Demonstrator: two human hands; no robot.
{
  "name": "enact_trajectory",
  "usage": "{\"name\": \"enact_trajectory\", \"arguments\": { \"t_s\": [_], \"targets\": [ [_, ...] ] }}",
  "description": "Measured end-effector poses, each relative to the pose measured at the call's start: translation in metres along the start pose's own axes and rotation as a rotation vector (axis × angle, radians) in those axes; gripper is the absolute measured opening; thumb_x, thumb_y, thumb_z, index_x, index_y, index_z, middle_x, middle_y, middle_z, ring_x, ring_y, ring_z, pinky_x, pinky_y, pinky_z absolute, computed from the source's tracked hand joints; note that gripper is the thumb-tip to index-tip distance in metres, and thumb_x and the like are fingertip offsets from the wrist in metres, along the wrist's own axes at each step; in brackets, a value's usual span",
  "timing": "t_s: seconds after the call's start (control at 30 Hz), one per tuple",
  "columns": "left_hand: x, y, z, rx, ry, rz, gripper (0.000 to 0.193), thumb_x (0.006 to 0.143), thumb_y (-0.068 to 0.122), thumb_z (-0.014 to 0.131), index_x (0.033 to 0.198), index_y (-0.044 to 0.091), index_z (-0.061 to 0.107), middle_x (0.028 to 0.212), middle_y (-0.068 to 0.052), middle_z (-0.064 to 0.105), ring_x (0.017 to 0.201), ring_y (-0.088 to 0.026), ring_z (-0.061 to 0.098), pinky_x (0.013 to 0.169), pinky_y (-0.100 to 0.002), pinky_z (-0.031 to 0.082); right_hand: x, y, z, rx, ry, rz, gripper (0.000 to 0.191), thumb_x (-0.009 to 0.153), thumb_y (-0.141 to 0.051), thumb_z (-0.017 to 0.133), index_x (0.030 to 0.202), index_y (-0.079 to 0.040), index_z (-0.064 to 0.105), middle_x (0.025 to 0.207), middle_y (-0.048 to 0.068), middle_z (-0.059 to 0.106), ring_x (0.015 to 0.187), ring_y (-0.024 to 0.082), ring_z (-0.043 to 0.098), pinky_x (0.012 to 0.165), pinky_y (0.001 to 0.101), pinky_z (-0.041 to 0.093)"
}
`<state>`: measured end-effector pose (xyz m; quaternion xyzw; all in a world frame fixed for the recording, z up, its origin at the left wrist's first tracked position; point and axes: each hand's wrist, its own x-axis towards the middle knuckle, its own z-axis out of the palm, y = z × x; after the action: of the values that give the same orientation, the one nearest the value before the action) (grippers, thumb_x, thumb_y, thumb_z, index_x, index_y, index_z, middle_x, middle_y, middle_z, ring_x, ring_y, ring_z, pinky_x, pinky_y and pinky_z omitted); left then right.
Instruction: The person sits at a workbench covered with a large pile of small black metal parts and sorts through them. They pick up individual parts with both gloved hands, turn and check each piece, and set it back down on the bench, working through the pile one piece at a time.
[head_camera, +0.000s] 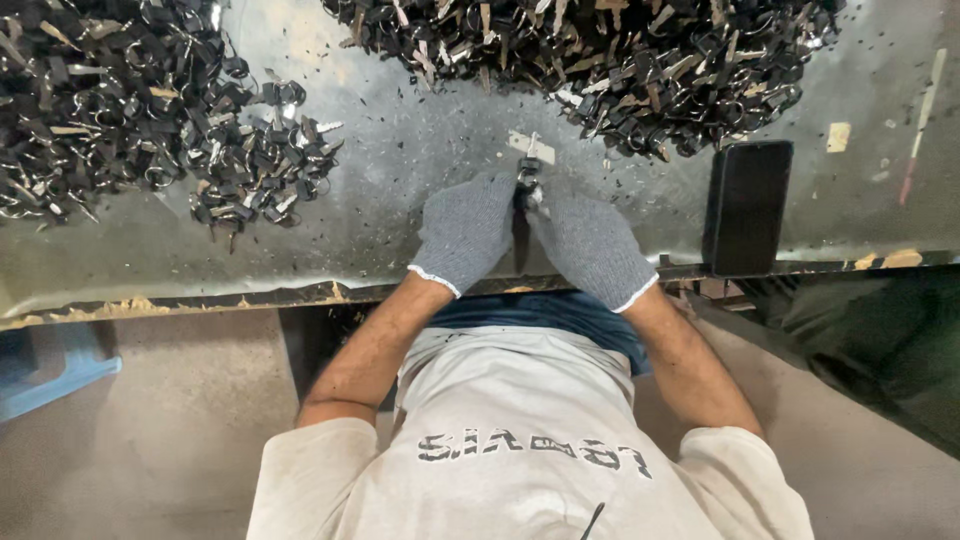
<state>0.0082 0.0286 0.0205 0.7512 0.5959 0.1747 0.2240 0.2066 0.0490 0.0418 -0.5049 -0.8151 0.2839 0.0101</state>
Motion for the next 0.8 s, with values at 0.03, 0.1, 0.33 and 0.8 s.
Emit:
{"name": "enact_trajectory", "arguments": {
  "t_s": [0.03, 0.1, 0.33, 0.8],
  "targets": [
    [0.000, -0.001, 0.000, 0.008, 0.038, 0.039, 0.022, 0.087, 0.018, 0.065, 0.105, 0.006, 0.064, 0.091, -0.017, 0.068, 0.078, -0.038, 0.070, 0.063, -0.050, 0.052, 0.001, -0.002, 0.002, -0.003, 0.035, -0.033, 0.036, 0.101, -0.028, 0.063, 0.124, -0.001, 0.061, 0.093, 0.024, 0.071, 0.084, 0.043, 0.071, 0.071, 0.0535, 0.056],
    [-0.001, -0.002, 0.002, 0.026, 0.102, 0.108, 0.027, 0.086, 0.016, 0.063, 0.112, 0.006, 0.064, 0.095, -0.016, 0.068, 0.081, -0.037, 0.070, 0.065, -0.048, 0.053, 0.001, -0.009, 0.007, -0.001, 0.097, -0.098, 0.034, 0.099, -0.025, 0.063, 0.121, 0.001, 0.061, 0.093, 0.024, 0.069, 0.082, 0.043, 0.070, 0.068, 0.0530, 0.056],
    [-0.006, 0.000, 0.011, 0.190, -0.058, 0.055, 0.022, 0.087, 0.014, 0.063, 0.108, 0.009, 0.066, 0.090, -0.014, 0.068, 0.075, -0.034, 0.070, 0.062, -0.049, 0.052, -0.002, -0.029, 0.028, -0.332, 0.109, 0.054, 0.024, 0.096, -0.009, 0.058, 0.116, 0.005, 0.060, 0.094, 0.026, 0.070, 0.071, 0.036, 0.073, 0.059, 0.0457, 0.060],
    [-0.009, 0.008, -0.005, 0.080, 0.166, 0.055, 0.043, 0.085, 0.012, 0.067, 0.127, 0.006, 0.066, 0.085, -0.014, 0.069, 0.071, -0.037, 0.069, 0.058, -0.049, 0.051, -0.002, -0.014, 0.018, -0.260, 0.024, 0.014, 0.025, 0.103, -0.020, 0.056, 0.118, -0.001, 0.063, 0.093, 0.020, 0.071, 0.080, 0.037, 0.072, 0.066, 0.0480, 0.057]
  ]
}}
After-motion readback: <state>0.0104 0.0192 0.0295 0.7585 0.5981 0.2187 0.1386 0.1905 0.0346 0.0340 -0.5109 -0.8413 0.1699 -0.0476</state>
